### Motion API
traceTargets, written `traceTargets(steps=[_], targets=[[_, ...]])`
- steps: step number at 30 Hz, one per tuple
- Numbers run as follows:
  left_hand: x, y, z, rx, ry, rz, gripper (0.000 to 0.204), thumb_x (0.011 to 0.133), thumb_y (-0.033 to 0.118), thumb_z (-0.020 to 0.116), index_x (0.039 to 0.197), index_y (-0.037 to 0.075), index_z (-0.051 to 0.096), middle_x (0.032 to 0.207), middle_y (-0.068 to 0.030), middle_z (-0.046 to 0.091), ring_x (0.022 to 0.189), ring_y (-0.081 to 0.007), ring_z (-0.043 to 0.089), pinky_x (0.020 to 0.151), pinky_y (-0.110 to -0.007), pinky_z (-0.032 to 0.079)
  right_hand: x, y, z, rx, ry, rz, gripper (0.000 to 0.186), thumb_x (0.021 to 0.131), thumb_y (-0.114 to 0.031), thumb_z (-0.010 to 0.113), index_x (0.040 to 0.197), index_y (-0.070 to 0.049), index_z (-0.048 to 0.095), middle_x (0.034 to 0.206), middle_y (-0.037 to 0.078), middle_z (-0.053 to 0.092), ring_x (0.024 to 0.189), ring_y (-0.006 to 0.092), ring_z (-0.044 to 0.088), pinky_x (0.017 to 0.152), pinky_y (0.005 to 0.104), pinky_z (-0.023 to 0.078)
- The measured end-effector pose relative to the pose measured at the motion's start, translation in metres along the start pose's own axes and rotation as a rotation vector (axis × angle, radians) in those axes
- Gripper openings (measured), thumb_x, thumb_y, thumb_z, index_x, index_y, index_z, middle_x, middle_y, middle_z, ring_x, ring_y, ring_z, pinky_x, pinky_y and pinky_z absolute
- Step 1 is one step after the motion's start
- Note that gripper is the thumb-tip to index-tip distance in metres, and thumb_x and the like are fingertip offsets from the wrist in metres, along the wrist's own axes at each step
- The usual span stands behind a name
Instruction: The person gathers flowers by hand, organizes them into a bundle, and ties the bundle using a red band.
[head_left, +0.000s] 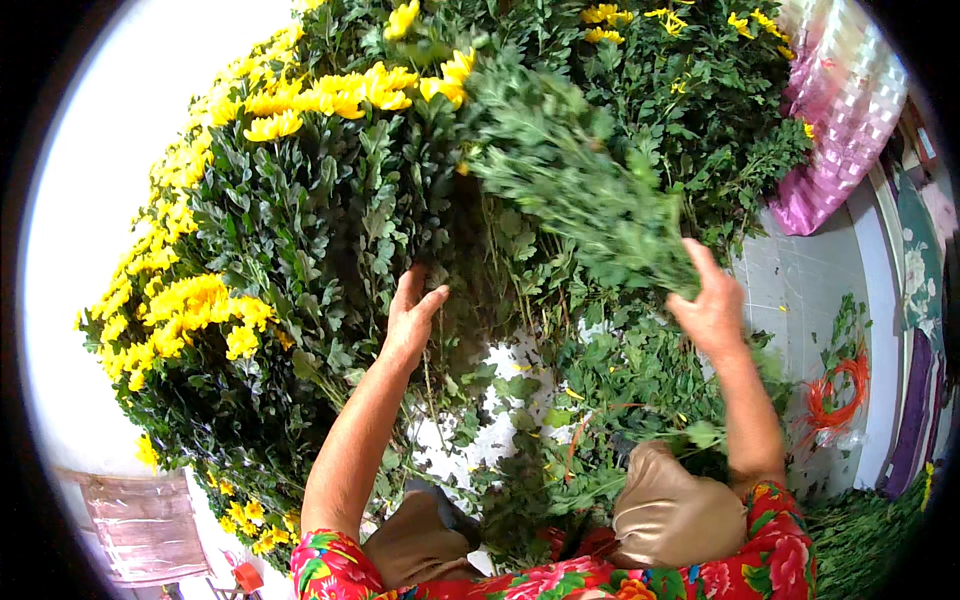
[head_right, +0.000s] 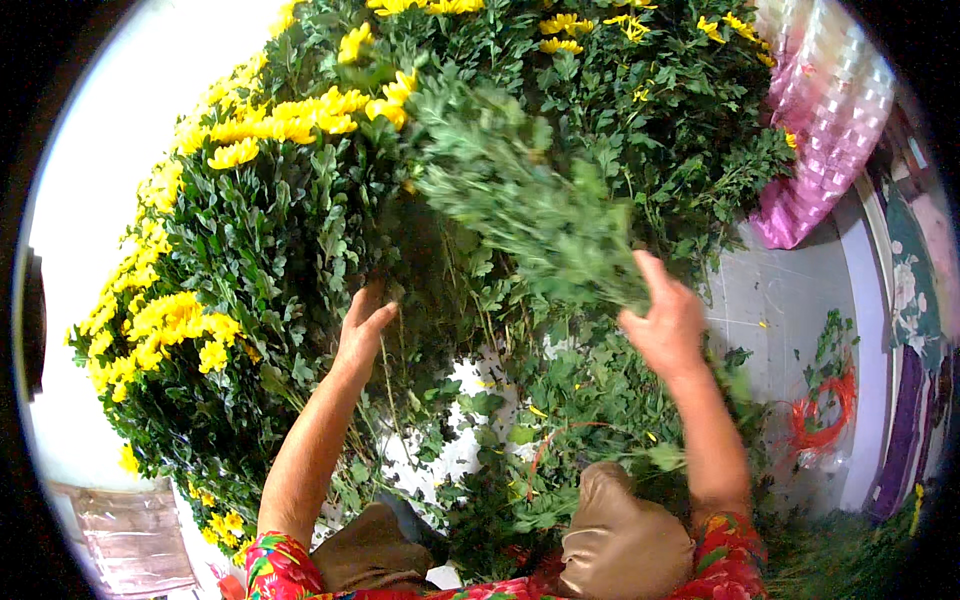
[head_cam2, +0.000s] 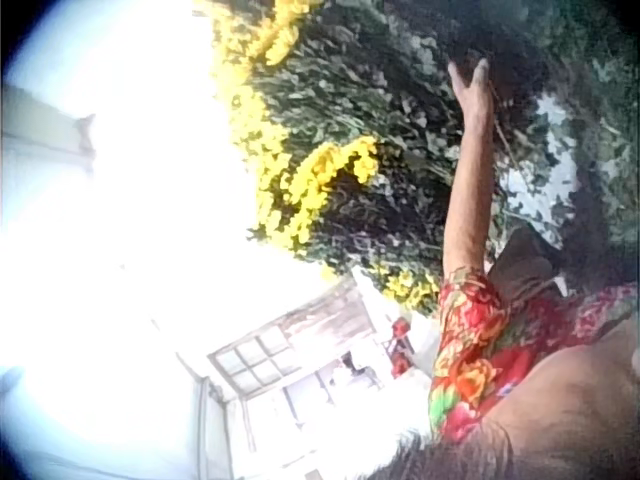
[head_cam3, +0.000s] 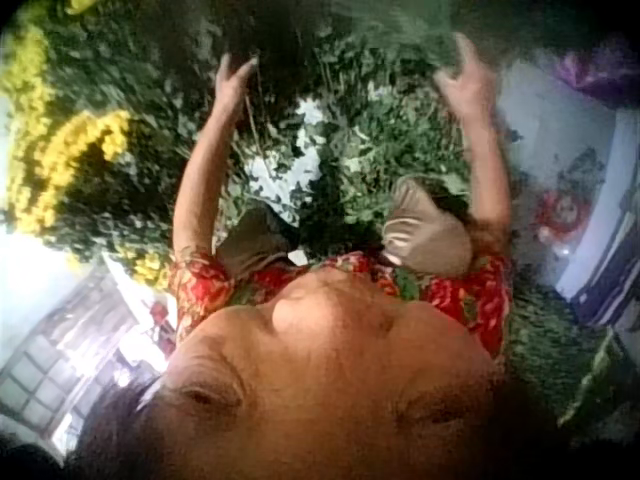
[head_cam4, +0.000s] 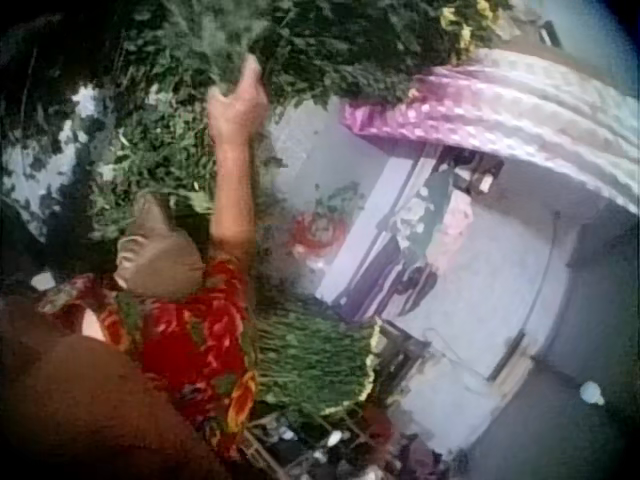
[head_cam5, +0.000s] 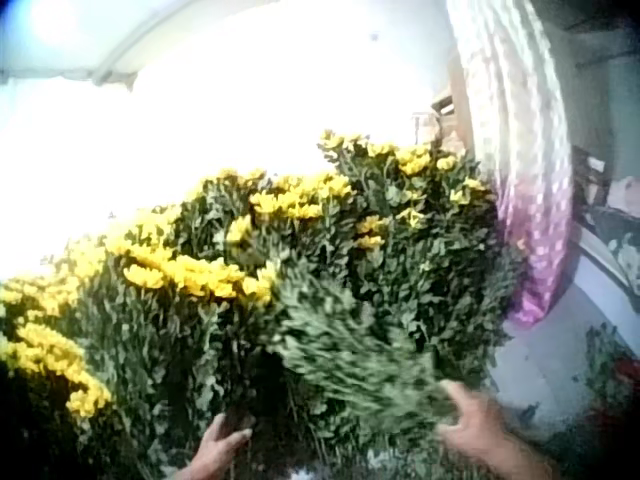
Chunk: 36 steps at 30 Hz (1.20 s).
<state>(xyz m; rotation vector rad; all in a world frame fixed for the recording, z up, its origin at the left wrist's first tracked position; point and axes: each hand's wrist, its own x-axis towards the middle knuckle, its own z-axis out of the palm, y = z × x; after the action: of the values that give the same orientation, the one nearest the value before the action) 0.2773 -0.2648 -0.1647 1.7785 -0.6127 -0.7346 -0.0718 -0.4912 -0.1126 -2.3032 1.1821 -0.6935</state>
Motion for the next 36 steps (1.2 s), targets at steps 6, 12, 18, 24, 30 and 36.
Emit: traceTargets(steps=[6, 12, 18, 24, 30, 36], targets=[[-0.043, -0.014, -0.003, 0.035, -0.231, -0.200, 0.055, 0.090, 0.030, 0.063, 0.133, -0.002, 0.052, 0.126, -0.0152, 0.060, 0.119, -0.0274, 0.057, 0.095, -0.041, 0.049, -0.085, 0.094, -0.060, -0.034, -0.096, 0.036, 0.069, 0.064, -0.005, 0.072, 0.130, -0.004, 0.055, 0.113, 0.022, 0.067, 0.106, 0.0366, 0.065, 0.093, 0.0404, 0.051], [-0.098, -0.068, 0.067, -0.039, -0.454, -0.485, 0.029, 0.091, 0.022, 0.064, 0.111, 0.000, 0.063, 0.104, -0.0075, 0.067, 0.096, -0.0202, 0.067, 0.080, -0.033, 0.053, -0.205, 0.192, -0.042, 0.464, -0.570, 0.307, 0.068, 0.069, -0.011, 0.076, 0.131, 0.005, 0.053, 0.124, 0.015, 0.061, 0.118, 0.0262, 0.056, 0.104, 0.0359, 0.039], [-0.167, -0.121, 0.181, -0.312, -0.388, -0.561, 0.028, 0.091, 0.021, 0.064, 0.114, 0.004, 0.064, 0.110, -0.0109, 0.069, 0.098, -0.0241, 0.068, 0.084, -0.036, 0.054, -0.233, 0.215, 0.006, -0.122, -0.354, 0.160, 0.064, 0.076, -0.031, 0.076, 0.130, -0.002, 0.056, 0.136, 0.019, 0.051, 0.126, 0.0360, 0.048, 0.104, 0.0422, 0.039], [-0.222, -0.144, 0.226, -0.457, -0.481, -0.741, 0.028, 0.095, 0.020, 0.060, 0.118, 0.004, 0.061, 0.121, -0.0131, 0.066, 0.102, -0.0254, 0.067, 0.086, -0.037, 0.053, -0.203, 0.152, 0.044, -0.199, -0.363, 0.099, 0.065, 0.075, -0.024, 0.076, 0.133, -0.007, 0.051, 0.125, 0.015, 0.055, 0.119, 0.0349, 0.050, 0.099, 0.0445, 0.042], [-0.214, -0.122, 0.265, -0.611, -0.327, -0.599, 0.044, 0.094, 0.026, 0.063, 0.129, 0.001, 0.054, 0.124, -0.0173, 0.063, 0.110, -0.0269, 0.063, 0.096, -0.041, 0.050, -0.222, 0.149, 0.043, -0.200, -0.404, -0.077, 0.052, 0.076, -0.028, 0.077, 0.119, -0.004, 0.061, 0.114, 0.016, 0.061, 0.102, 0.0366, 0.060, 0.092, 0.0435, 0.047], [-0.189, -0.125, 0.273, -0.935, -0.078, -0.879, 0.034, 0.096, 0.032, 0.059, 0.108, 0.001, 0.065, 0.100, -0.0109, 0.070, 0.089, -0.0274, 0.066, 0.085, -0.044, 0.053, -0.209, 0.145, 0.053, 0.263, -0.664, -0.006, 0.042, 0.083, -0.022, 0.072, 0.118, 0.000, 0.060, 0.110, 0.019, 0.061, 0.097, 0.0368, 0.062, 0.082, 0.0428, 0.051]])
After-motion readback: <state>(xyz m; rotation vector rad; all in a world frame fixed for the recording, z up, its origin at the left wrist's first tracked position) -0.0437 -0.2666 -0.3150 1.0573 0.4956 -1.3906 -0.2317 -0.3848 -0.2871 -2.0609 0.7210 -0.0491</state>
